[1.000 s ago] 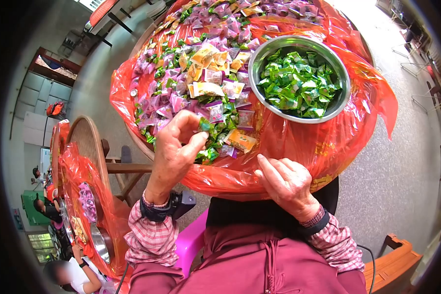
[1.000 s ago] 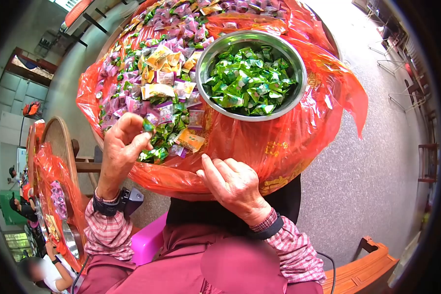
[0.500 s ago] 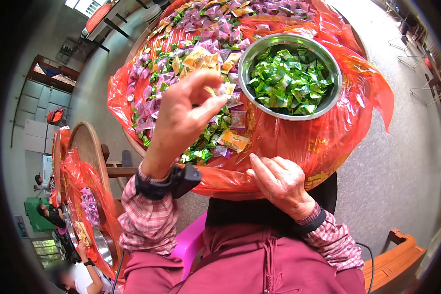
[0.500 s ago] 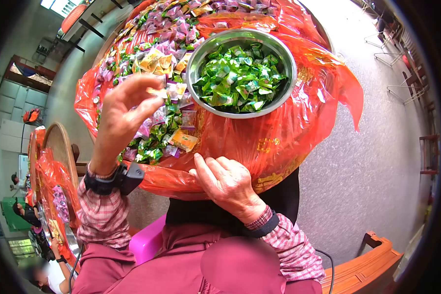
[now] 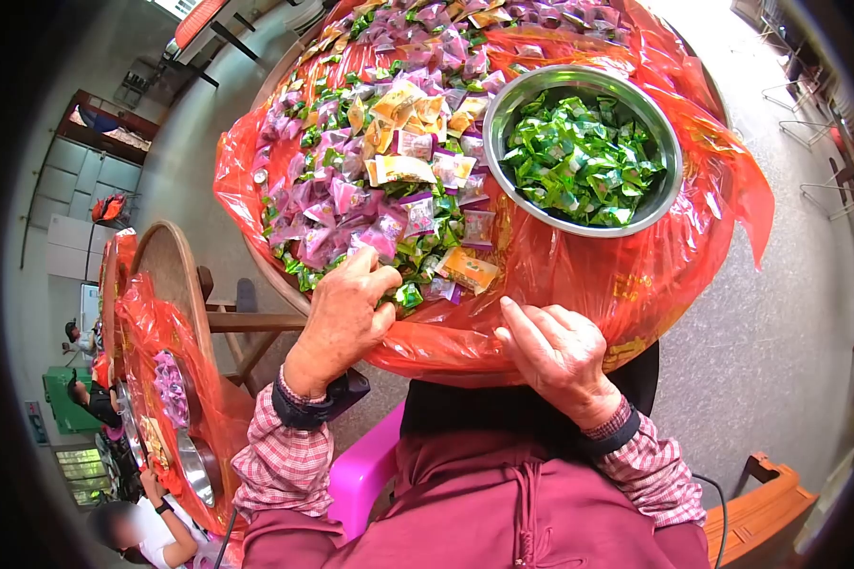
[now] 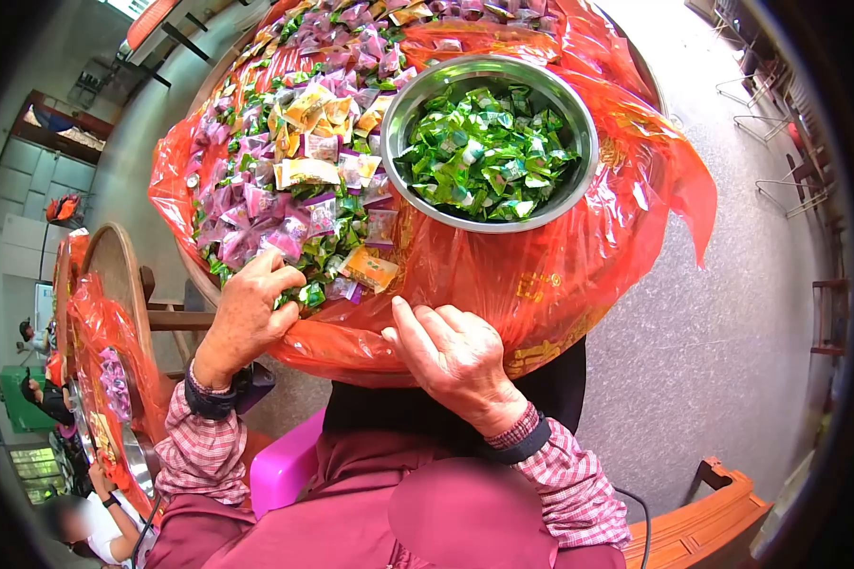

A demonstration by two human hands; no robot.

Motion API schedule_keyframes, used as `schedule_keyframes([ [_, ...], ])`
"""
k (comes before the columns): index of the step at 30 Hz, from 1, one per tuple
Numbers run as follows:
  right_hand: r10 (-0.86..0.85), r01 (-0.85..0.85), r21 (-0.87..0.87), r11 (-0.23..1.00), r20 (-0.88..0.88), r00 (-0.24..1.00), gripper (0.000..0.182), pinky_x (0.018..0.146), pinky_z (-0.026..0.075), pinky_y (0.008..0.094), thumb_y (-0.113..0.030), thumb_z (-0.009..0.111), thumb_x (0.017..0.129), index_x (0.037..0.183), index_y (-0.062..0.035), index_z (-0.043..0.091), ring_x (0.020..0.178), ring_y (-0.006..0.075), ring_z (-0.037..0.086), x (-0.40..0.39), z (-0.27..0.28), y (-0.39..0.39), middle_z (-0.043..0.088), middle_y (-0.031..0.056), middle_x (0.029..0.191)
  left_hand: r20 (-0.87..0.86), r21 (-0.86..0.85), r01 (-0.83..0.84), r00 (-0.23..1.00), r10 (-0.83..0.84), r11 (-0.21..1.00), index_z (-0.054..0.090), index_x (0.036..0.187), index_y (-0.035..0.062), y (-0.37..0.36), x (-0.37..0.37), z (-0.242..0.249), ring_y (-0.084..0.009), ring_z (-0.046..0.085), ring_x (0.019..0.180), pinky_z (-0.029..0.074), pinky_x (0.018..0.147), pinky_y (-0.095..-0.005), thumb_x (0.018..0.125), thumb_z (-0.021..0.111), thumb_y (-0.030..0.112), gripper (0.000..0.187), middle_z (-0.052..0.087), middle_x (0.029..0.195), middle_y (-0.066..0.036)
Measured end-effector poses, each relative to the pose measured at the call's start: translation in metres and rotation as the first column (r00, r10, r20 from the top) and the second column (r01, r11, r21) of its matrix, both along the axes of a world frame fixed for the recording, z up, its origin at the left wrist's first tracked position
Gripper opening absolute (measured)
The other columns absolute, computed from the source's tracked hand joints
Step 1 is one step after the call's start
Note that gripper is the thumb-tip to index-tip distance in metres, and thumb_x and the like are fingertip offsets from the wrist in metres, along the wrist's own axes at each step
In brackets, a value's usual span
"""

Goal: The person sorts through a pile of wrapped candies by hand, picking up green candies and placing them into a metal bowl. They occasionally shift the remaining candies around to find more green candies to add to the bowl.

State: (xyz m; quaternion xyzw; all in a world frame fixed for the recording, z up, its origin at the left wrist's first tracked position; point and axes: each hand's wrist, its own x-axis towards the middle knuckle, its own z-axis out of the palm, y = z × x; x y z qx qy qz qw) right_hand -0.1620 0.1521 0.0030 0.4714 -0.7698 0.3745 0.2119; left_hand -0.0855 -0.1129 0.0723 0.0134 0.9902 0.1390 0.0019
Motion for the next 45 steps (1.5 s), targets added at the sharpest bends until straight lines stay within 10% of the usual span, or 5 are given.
schedule_keyframes([
  [7,0.019,-0.019,-0.002,1.0,0.05,0.999,0.036,0.061,0.054,0.0347,-0.005,0.079,0.083,0.116,0.0057,0.069,0.068,0.0241,0.066,0.002,0.006,0.001,0.069,0.0117,0.086,-0.006,0.418,-0.208,0.973,0.232,0.884,0.064,0.104,-0.0021,0.003,0.0,0.022,-0.0042,0.054,0.073,0.044,0.063,-0.0246,0.091,0.069,0.001,0.014,0.059,0.085,0.0],
  [24,-0.006,0.006,-0.013,1.0,-0.013,1.0,0.036,0.061,0.052,0.0325,-0.015,0.077,0.087,0.116,0.0041,0.067,0.07,0.0202,0.063,0.001,-0.002,0.002,0.066,0.008,0.086,-0.198,0.884,0.119,0.971,0.132,0.451,0.055,0.135,0.0014,0.067,-0.11,0.037,-0.0119,0.067,0.106,0.054,0.094,-0.0285,0.095,0.071,0.002,0.043,0.065,0.118,-0.006],
  [30,-0.007,0.007,-0.015,1.0,-0.042,0.999,0.033,0.057,0.049,0.0314,-0.015,0.076,0.089,0.114,0.0041,0.067,0.064,0.018,0.057,-0.001,-0.003,0.001,0.06,0.0053,0.081,0.013,0.68,-0.09,0.994,0.111,0.727,0.069,0.115,0.0005,0.053,-0.081,0.024,-0.0112,0.067,0.103,0.053,0.089,-0.028,0.094,0.073,0.006,0.022,0.073,0.109,-0.005],
  [32,0.001,-0.002,-0.022,1.0,-0.036,0.999,0.034,0.057,0.05,0.0315,-0.016,0.076,0.089,0.115,0.0042,0.067,0.065,0.018,0.058,0.0,-0.004,0.001,0.06,0.0054,0.081,-0.25,0.445,0.244,0.958,-0.142,0.861,0.069,0.112,0.0002,0.058,-0.093,0.021,-0.0206,0.068,0.102,0.053,0.088,-0.0347,0.091,0.073,0.009,0.023,0.072,0.105,-0.01],
  [45,-0.017,0.017,-0.006,1.0,-0.016,1.0,0.039,0.059,0.052,0.0337,-0.012,0.08,0.083,0.116,0.0037,0.068,0.067,0.0215,0.063,0.003,-0.002,0.004,0.067,0.0088,0.084,-0.2,0.144,0.456,0.883,-0.425,0.878,0.065,0.123,0.0019,0.087,-0.206,0.008,-0.0394,0.065,0.11,0.052,0.094,-0.045,0.09,0.07,0.023,0.04,0.068,0.116,-0.022],
])
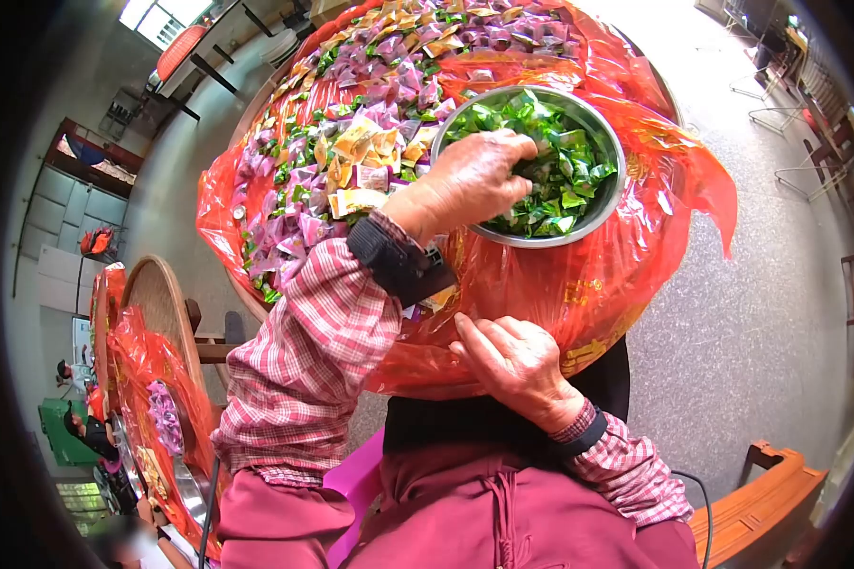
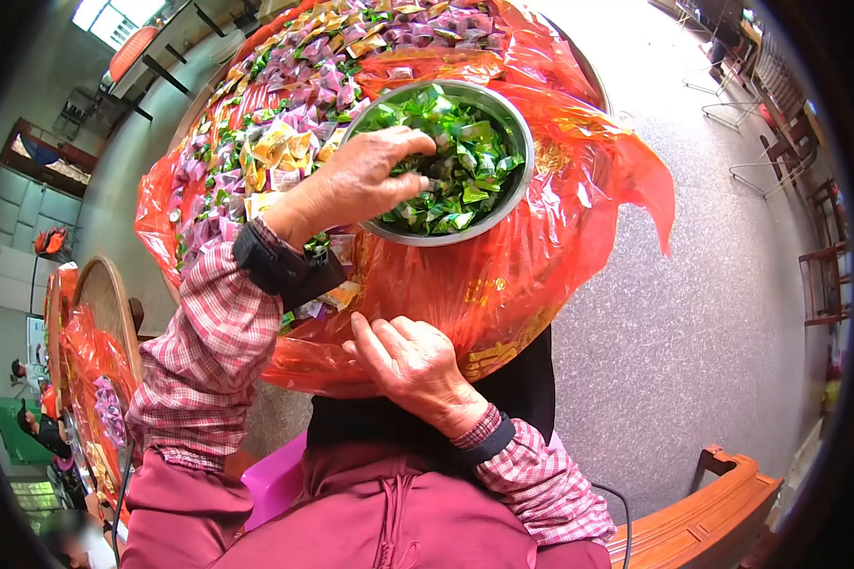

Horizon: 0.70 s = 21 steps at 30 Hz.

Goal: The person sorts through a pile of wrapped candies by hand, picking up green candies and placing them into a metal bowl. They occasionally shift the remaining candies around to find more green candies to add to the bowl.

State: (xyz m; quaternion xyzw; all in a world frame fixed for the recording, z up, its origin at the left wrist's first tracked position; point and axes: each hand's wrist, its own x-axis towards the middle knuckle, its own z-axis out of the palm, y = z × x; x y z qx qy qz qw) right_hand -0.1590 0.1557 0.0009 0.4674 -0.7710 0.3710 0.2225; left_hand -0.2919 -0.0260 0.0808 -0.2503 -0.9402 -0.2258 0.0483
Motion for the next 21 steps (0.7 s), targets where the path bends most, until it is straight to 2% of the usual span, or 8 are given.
schedule_keyframes([
  [3,0.007,-0.007,-0.007,1.0,0.005,1.0,0.038,0.059,0.053,0.0338,-0.013,0.08,0.084,0.116,0.0036,0.068,0.067,0.0213,0.063,-0.001,0.001,0.001,0.067,0.0087,0.085,-0.022,0.063,-0.001,1.0,0.003,0.998,0.065,0.123,0.0009,-0.005,-0.001,0.006,-0.0367,0.067,0.111,0.051,0.097,-0.0426,0.091,0.069,0.02,0.037,0.069,0.118,-0.021],
  [5,0.012,-0.012,0.005,1.0,0.018,1.0,0.038,0.059,0.053,0.0338,-0.013,0.08,0.084,0.116,0.0037,0.068,0.068,0.0212,0.063,0.0,0.001,0.002,0.067,0.0087,0.085,-0.123,0.152,-0.012,0.992,0.031,0.988,0.066,0.12,0.0003,-0.013,0.007,0.007,-0.0344,0.068,0.11,0.051,0.097,-0.0411,0.091,0.069,0.016,0.033,0.07,0.117,-0.02],
  [9,0.018,-0.019,0.009,1.0,0.018,1.0,0.037,0.06,0.053,0.0339,-0.013,0.079,0.084,0.116,0.0038,0.068,0.068,0.0212,0.064,-0.001,0.001,0.002,0.067,0.0091,0.086,-0.1,0.151,-0.153,0.981,0.169,0.977,0.068,0.116,0.0006,-0.034,0.058,0.033,-0.0281,0.07,0.104,0.053,0.091,-0.0376,0.092,0.07,0.012,0.027,0.071,0.116,-0.016],
  [11,0.023,-0.023,0.007,1.0,0.027,0.999,0.037,0.061,0.054,0.034,-0.012,0.079,0.085,0.115,0.0041,0.068,0.069,0.0217,0.065,0.0,0.001,0.002,0.068,0.0097,0.086,0.059,0.166,-0.319,0.948,0.313,0.933,0.07,0.113,0.0002,-0.045,0.093,0.04,-0.0224,0.07,0.097,0.053,0.086,-0.0345,0.093,0.07,0.012,0.023,0.073,0.111,-0.013],
  [12,0.03,-0.03,0.007,1.0,0.029,0.999,0.037,0.061,0.054,0.034,-0.012,0.079,0.085,0.115,0.0041,0.068,0.069,0.0217,0.065,0.0,0.002,0.002,0.068,0.0097,0.086,0.091,0.163,-0.343,0.939,0.333,0.925,0.071,0.111,0.0006,-0.052,0.108,0.041,-0.0187,0.068,0.091,0.053,0.082,-0.0322,0.093,0.07,0.012,0.021,0.073,0.105,-0.011],
  [13,0.029,-0.029,0.015,0.999,0.034,0.999,0.037,0.061,0.054,0.034,-0.011,0.079,0.084,0.115,0.0044,0.068,0.07,0.0221,0.066,-0.001,0.005,0.002,0.068,0.01,0.086,0.103,0.192,-0.362,0.932,0.348,0.912,0.071,0.111,-0.0005,-0.061,0.125,0.04,-0.0181,0.068,0.091,0.053,0.082,-0.032,0.093,0.07,0.01,0.021,0.073,0.101,-0.01],
  [18,0.036,-0.036,0.01,0.999,0.046,0.998,0.037,0.062,0.054,0.0344,-0.006,0.08,0.082,0.115,0.0051,0.069,0.071,0.0233,0.067,-0.001,0.007,0.001,0.069,0.011,0.088,0.285,0.201,-0.569,0.813,0.508,0.797,0.071,0.108,-0.0042,-0.084,0.197,0.033,-0.0161,0.068,0.093,0.053,0.085,-0.0315,0.091,0.071,0.007,0.02,0.072,0.099,-0.009],
  [21,0.036,-0.037,0.022,0.999,0.059,0.998,0.036,0.062,0.054,0.0344,-0.006,0.08,0.082,0.115,0.0052,0.069,0.07,0.0233,0.067,-0.001,0.008,-0.001,0.069,0.0106,0.086,0.296,0.144,-0.612,0.776,0.556,0.777,0.07,0.105,-0.0043,-0.085,0.22,0.023,-0.0185,0.068,0.087,0.054,0.08,-0.0318,0.089,0.071,0.003,0.018,0.07,0.093,-0.011],
])
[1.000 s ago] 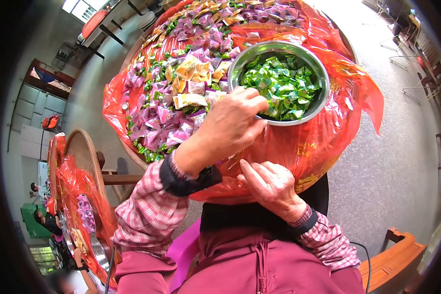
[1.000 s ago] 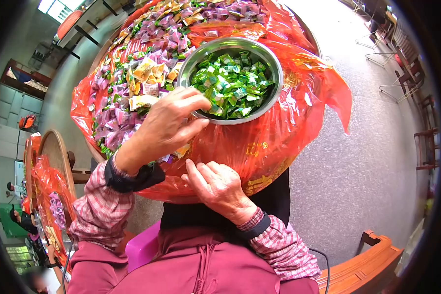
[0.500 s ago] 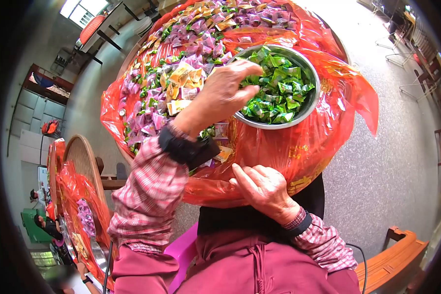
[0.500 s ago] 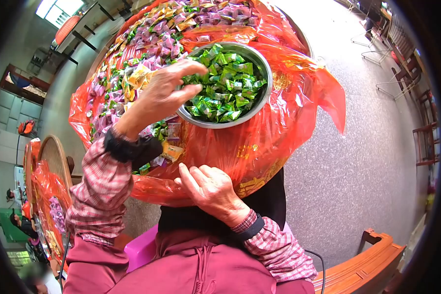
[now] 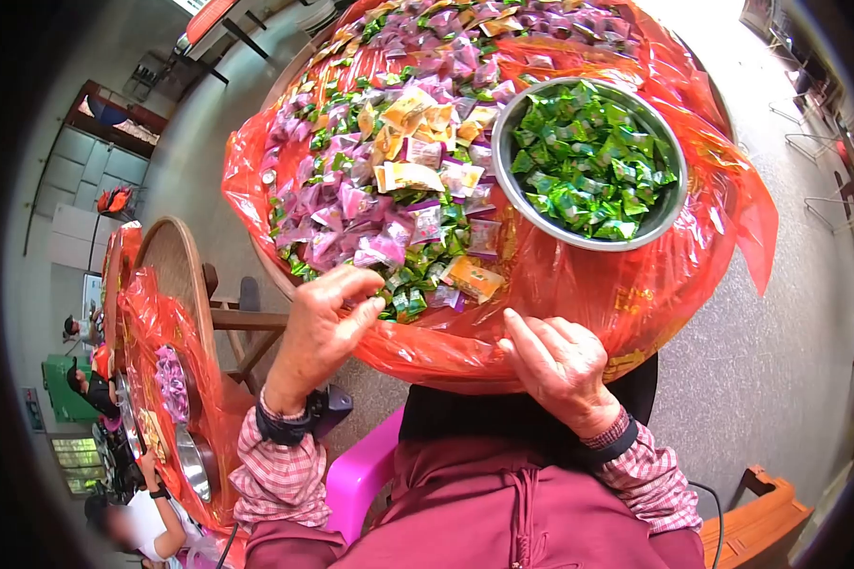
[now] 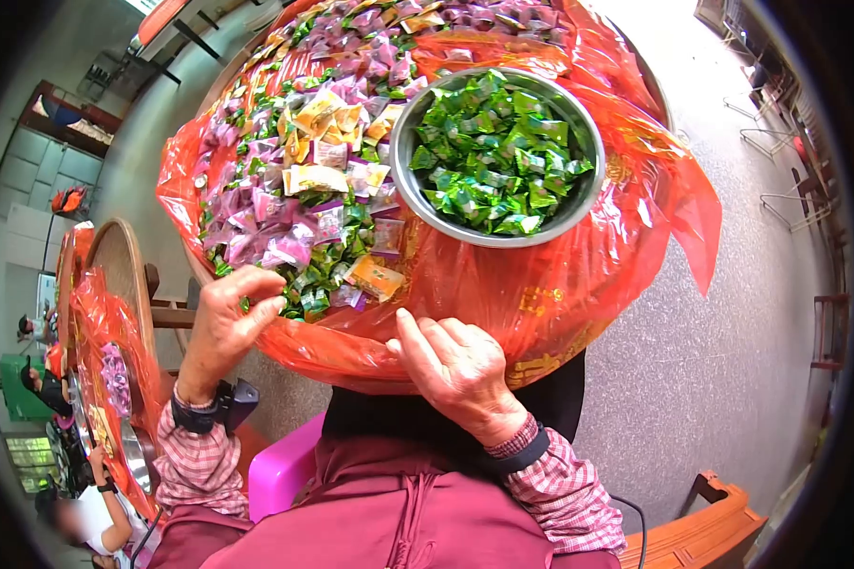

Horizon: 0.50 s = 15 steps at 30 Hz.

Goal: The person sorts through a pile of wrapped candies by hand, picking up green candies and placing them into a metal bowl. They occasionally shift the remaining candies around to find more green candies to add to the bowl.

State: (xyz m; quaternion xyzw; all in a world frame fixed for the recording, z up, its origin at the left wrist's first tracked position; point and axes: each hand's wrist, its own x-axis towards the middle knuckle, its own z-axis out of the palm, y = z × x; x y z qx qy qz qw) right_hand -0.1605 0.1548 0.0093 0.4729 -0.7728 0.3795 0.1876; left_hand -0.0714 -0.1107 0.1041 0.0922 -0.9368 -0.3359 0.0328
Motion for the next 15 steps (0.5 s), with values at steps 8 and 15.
schedule_keyframes([
  [8,-0.008,0.008,0.007,1.0,-0.046,0.999,0.036,0.06,0.051,0.0315,-0.015,0.079,0.086,0.114,0.0047,0.069,0.068,0.0189,0.064,-0.002,-0.003,-0.001,0.068,0.0081,0.085,0.026,-0.217,0.182,0.983,-0.181,0.959,0.068,0.104,-0.0002,0.012,-0.011,-0.029,-0.0327,0.065,0.087,0.052,0.077,-0.0406,0.081,0.078,0.018,0.031,0.066,0.092,-0.016],
  [15,-0.014,0.014,0.001,1.0,-0.051,0.999,0.037,0.06,0.051,0.0316,-0.016,0.079,0.085,0.115,0.004,0.069,0.07,0.0188,0.064,-0.002,-0.005,0.0,0.067,0.0077,0.086,-0.045,-0.335,0.115,0.989,-0.138,0.935,0.07,0.101,0.0012,0.012,-0.019,-0.043,-0.0371,0.068,0.089,0.054,0.079,-0.0435,0.08,0.076,0.015,0.026,0.069,0.094,-0.018],
])
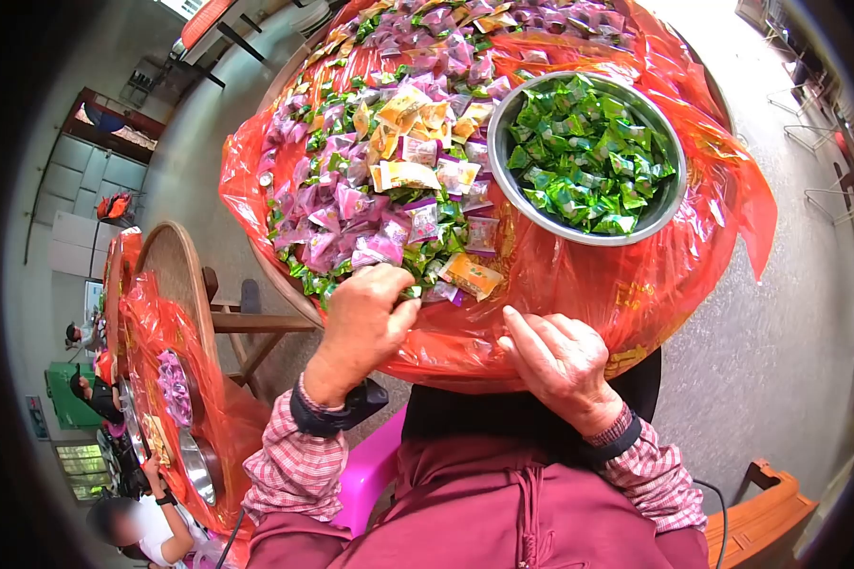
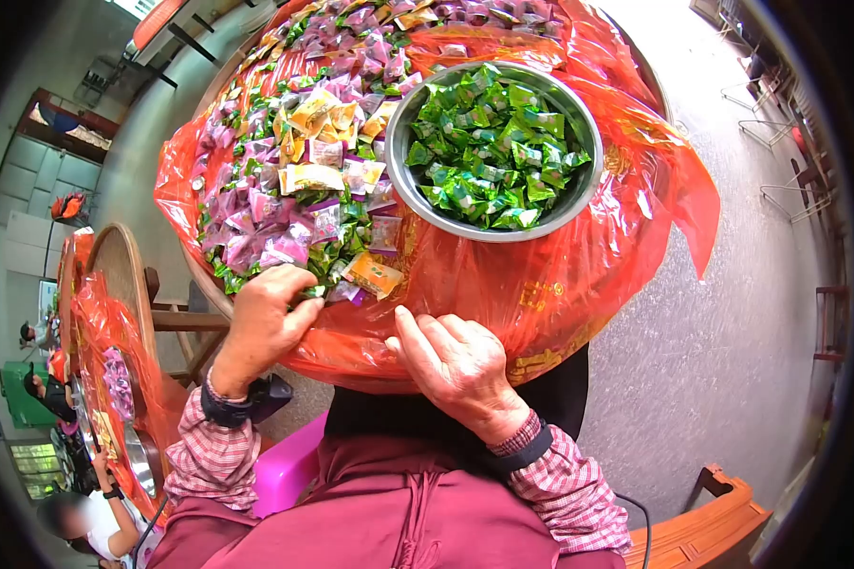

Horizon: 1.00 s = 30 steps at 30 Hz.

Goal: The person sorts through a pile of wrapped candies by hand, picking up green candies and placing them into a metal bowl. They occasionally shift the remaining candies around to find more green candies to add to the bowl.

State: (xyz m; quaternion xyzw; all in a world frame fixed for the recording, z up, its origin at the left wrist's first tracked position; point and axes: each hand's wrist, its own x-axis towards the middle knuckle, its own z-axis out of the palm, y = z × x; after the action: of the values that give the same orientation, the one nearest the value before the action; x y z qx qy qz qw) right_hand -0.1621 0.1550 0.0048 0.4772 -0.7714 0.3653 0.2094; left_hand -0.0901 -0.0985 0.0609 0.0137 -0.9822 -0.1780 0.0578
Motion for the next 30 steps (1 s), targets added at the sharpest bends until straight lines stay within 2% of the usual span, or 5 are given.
schedule_keyframes([
  [4,0.008,-0.008,-0.011,1.0,-0.008,1.0,0.036,0.06,0.051,0.0317,-0.015,0.079,0.085,0.114,0.0037,0.068,0.071,0.0188,0.064,0.0,-0.001,0.0,0.067,0.0078,0.088,0.224,0.451,-0.317,0.945,0.238,0.834,0.067,0.104,-0.0002,-0.01,0.007,0.026,-0.0009,0.056,0.075,0.047,0.065,-0.0223,0.096,0.068,0.006,0.011,0.06,0.081,0.005],
  [13,-0.003,0.003,-0.016,1.0,0.01,1.0,0.036,0.061,0.052,0.0325,-0.015,0.078,0.085,0.115,0.0035,0.068,0.07,0.0196,0.063,0.002,-0.002,0.0,0.067,0.0075,0.086,-0.017,0.552,0.002,1.0,0.009,0.834,0.065,0.116,-0.0002,0.04,-0.086,0.066,-0.0042,0.053,0.073,0.043,0.063,-0.0228,0.098,0.064,0.006,0.019,0.059,0.084,0.003],
  [15,0.0,0.001,-0.018,1.0,0.024,1.0,0.037,0.062,0.053,0.0338,-0.011,0.079,0.084,0.116,0.0038,0.068,0.071,0.0216,0.065,0.003,0.0,0.0,0.068,0.009,0.088,-0.248,0.631,0.208,0.967,-0.06,0.747,0.064,0.12,0.0,0.049,-0.109,0.069,-0.0052,0.056,0.078,0.046,0.069,-0.0232,0.097,0.067,0.004,0.024,0.062,0.09,0.002],
  [22,0.0,0.001,-0.021,1.0,0.036,0.999,0.038,0.064,0.054,0.0347,-0.008,0.08,0.082,0.116,0.0042,0.068,0.072,0.0233,0.067,0.003,0.001,0.003,0.069,0.0101,0.088,0.038,0.365,-0.026,0.999,0.013,0.931,0.07,0.107,-0.0009,0.015,-0.056,0.045,-0.007,0.061,0.081,0.049,0.069,-0.026,0.092,0.072,0.008,0.018,0.068,0.088,-0.002],
  [30,0.012,-0.011,-0.023,1.0,0.035,0.999,0.038,0.062,0.053,0.0347,-0.007,0.081,0.082,0.115,0.0053,0.068,0.071,0.0235,0.067,0.002,0.001,0.002,0.069,0.0111,0.088,0.056,-0.096,0.098,0.994,-0.093,0.991,0.068,0.117,0.0032,0.006,-0.022,0.001,-0.0357,0.069,0.092,0.055,0.08,-0.0429,0.08,0.073,0.01,0.038,0.071,0.103,-0.018],
])
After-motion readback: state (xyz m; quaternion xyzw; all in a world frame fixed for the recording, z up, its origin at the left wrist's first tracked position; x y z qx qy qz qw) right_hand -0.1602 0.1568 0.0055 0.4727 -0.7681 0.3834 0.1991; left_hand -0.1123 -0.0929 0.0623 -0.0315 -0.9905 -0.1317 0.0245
